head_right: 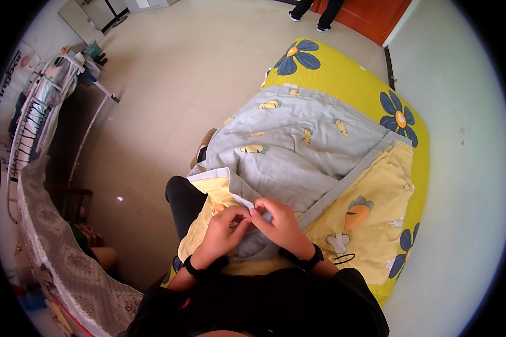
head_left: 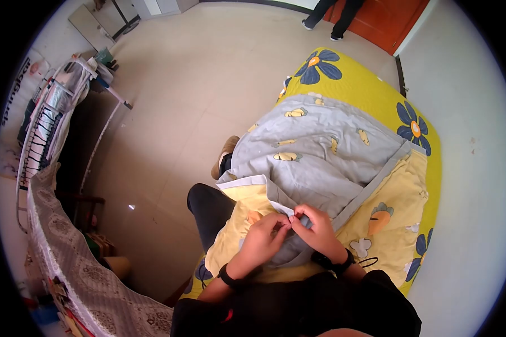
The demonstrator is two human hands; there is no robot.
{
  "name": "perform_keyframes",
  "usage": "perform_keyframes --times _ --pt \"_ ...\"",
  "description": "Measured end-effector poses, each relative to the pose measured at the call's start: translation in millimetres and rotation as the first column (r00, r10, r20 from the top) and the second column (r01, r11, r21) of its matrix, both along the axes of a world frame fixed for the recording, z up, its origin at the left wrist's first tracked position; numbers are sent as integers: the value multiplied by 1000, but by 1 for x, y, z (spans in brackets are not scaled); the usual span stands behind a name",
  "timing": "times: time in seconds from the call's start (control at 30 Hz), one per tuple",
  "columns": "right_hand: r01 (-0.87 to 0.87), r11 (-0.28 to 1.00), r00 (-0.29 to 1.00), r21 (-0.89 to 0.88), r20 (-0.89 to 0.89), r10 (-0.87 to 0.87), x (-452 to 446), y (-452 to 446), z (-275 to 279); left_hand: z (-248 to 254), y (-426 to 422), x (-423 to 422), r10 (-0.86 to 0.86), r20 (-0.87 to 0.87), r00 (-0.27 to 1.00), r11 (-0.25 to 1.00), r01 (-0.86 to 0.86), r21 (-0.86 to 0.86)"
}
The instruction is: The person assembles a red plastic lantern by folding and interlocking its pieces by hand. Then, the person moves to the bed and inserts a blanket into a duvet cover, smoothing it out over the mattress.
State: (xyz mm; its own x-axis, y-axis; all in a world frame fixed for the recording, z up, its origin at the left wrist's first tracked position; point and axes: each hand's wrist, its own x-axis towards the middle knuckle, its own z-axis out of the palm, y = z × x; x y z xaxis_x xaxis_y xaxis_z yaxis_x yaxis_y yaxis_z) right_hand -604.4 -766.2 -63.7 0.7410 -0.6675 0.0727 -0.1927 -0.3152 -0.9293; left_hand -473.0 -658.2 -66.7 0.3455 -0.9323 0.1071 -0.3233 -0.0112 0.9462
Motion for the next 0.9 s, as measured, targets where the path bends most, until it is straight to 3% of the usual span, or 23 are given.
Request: perform_keyframes --times 0.23,0.37,0.47,0.53,0.67,0.73,0.9 --pt "-8 994 1000 111 -29 11 -3 0 2 -3 5 4 -28 -48 998 999 29 26" --pt "-19 998 1000 54 2 19 -4 1 -2 -5 3 -2 -11 -57 998 999 13 47" --pt "-39 999 999 33 -32 40 -4 0 1 -4 2 -4 28 6 1000 997 -29 78" --pt "-65 997 998 -48 -2 65 -4 1 1 4 2 -4 29 166 986 995 -45 93" --pt "-56 996 998 -72 10 57 -5 2 1 4 3 -6 65 268 961 995 -83 57" --pt "-116 987 993 -108 -4 116 -4 0 -1 5 4 -7 37 408 912 990 -88 107" --pt "-183 970 983 -162 -16 183 -3 1 2 8 8 -4 -8 394 919 975 -81 208"
